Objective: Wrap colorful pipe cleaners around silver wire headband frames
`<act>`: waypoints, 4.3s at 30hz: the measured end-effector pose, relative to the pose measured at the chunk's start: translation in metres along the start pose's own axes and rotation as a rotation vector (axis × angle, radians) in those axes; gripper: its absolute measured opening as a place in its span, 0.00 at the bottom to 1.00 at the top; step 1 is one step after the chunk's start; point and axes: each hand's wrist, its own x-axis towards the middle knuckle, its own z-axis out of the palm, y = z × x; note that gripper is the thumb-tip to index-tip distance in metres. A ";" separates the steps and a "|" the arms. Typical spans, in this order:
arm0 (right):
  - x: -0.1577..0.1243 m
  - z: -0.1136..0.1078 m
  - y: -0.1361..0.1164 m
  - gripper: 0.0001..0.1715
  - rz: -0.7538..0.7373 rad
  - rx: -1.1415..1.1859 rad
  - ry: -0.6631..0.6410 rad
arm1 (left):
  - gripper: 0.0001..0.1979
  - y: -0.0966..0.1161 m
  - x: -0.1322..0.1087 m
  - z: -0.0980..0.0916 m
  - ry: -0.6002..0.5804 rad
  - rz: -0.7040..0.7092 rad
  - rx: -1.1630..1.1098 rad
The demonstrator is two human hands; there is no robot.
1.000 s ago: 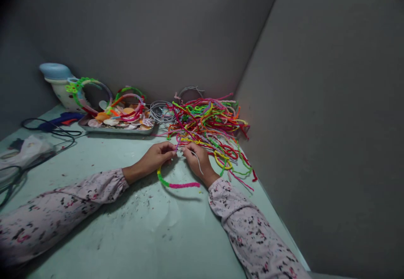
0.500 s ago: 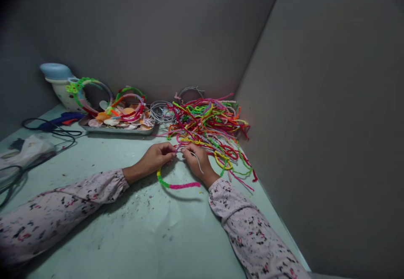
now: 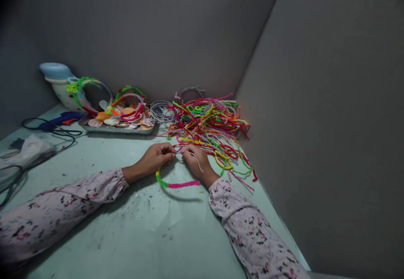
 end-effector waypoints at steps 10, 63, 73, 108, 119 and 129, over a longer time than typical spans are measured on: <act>-0.002 0.002 0.002 0.12 -0.120 -0.094 0.053 | 0.11 0.008 0.001 -0.002 -0.037 -0.129 -0.312; -0.003 -0.001 -0.003 0.11 -0.169 -0.128 0.039 | 0.16 -0.003 0.004 -0.002 -0.070 -0.055 -0.025; -0.003 -0.001 -0.004 0.12 -0.144 -0.127 0.032 | 0.13 0.009 -0.002 -0.002 0.028 0.063 0.236; -0.002 -0.001 -0.002 0.11 -0.196 -0.185 0.048 | 0.10 0.012 -0.005 -0.002 0.057 0.170 0.543; -0.002 0.001 0.001 0.10 -0.205 -0.185 0.066 | 0.09 0.013 -0.006 -0.003 0.062 0.164 0.459; -0.002 0.000 0.002 0.11 -0.205 -0.214 0.051 | 0.09 0.015 -0.006 -0.002 0.062 0.137 0.590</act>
